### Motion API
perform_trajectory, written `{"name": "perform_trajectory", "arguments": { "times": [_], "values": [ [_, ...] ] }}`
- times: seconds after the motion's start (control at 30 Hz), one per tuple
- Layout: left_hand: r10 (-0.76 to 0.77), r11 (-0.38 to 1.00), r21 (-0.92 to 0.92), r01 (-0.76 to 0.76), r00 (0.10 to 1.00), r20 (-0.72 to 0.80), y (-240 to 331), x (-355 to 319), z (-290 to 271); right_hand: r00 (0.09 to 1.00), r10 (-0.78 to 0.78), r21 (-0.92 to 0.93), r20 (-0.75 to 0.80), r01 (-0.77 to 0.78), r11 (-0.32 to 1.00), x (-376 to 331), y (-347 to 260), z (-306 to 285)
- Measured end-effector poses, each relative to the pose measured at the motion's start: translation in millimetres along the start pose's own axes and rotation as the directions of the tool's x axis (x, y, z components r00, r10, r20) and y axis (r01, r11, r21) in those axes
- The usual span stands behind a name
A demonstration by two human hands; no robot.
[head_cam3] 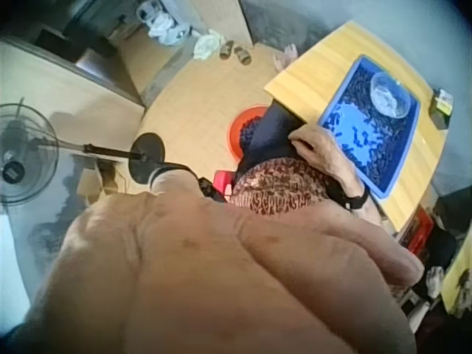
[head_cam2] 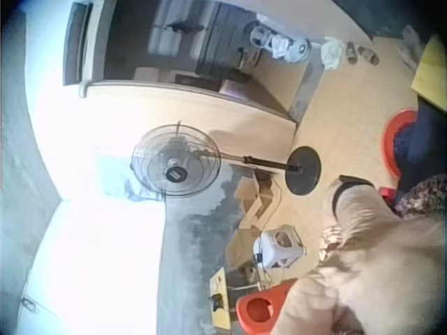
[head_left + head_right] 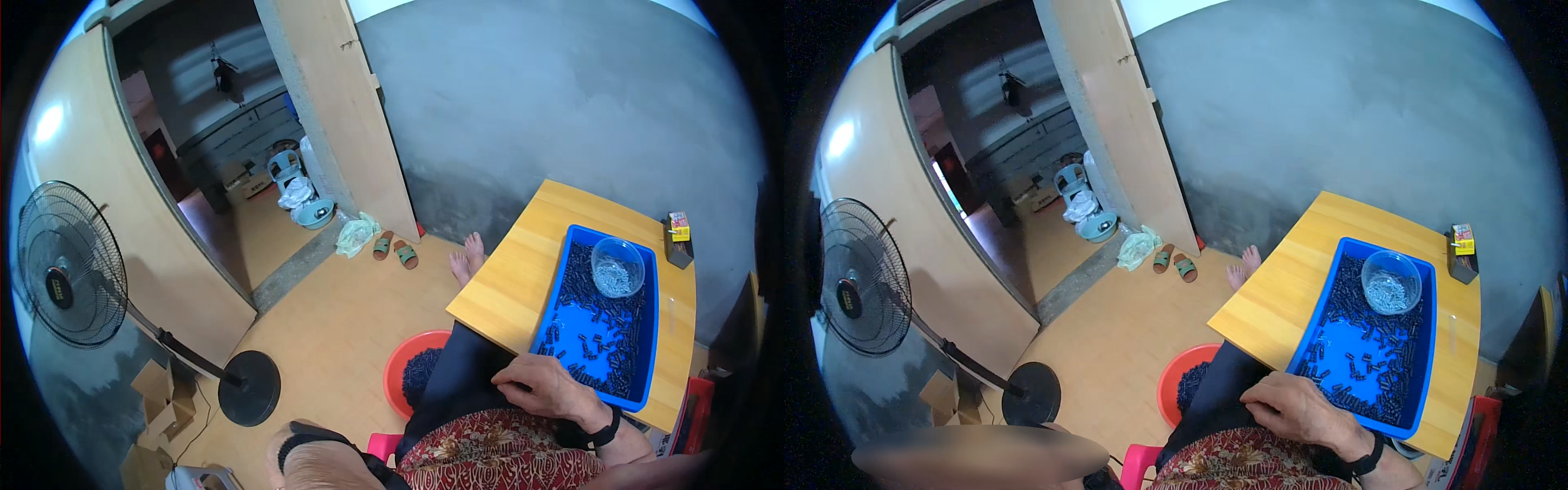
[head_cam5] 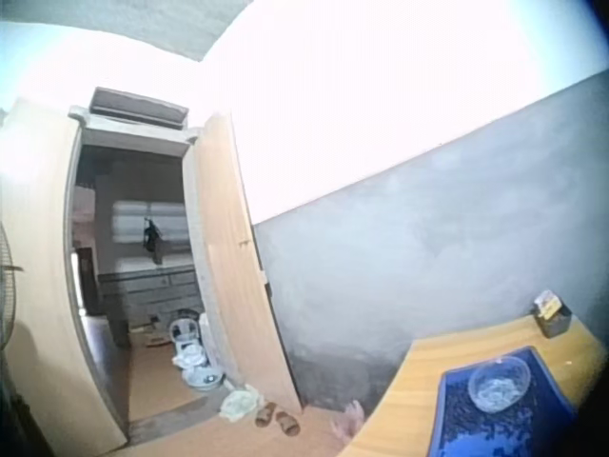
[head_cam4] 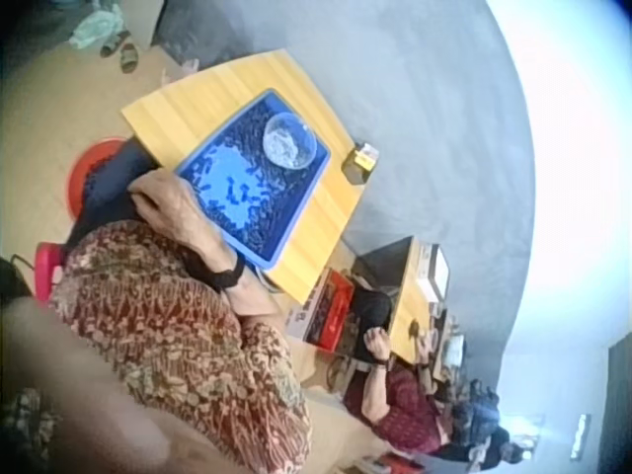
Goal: Sorting small black plastic components on a blue tray and putting specific ones into a small bowl.
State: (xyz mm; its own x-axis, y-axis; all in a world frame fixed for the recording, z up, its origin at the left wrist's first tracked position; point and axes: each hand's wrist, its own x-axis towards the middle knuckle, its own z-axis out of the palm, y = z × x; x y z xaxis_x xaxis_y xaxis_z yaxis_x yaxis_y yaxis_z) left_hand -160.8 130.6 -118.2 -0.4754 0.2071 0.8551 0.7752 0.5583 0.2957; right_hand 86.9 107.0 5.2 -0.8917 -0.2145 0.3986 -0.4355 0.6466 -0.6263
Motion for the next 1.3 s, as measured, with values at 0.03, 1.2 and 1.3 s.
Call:
{"name": "perform_trajectory", "arguments": {
  "times": [0.03, 1.2, 1.3],
  "values": [
    [-0.012, 1.0, -0.013, 0.012, 1.0, -0.004, -3.6, 0.1, -1.5, 1.0, 0.001, -0.002, -0.007, -0.001, 1.0, 1.6, -0.4, 1.0],
    [0.078, 0.98, 0.181, -0.08, 0.997, 0.02, 2.7, 0.5, -23.3, 0.999, -0.033, -0.055, -0.018, 0.032, 0.998, -1.0, -1.8, -1.2],
    [0.048, 0.975, 0.214, -0.065, 0.995, 0.087, 4.0, -5.4, -12.9, 1.0, -0.009, -0.079, 0.02, 0.011, 0.997, 0.7, 2.6, -4.4]
  ]
}}
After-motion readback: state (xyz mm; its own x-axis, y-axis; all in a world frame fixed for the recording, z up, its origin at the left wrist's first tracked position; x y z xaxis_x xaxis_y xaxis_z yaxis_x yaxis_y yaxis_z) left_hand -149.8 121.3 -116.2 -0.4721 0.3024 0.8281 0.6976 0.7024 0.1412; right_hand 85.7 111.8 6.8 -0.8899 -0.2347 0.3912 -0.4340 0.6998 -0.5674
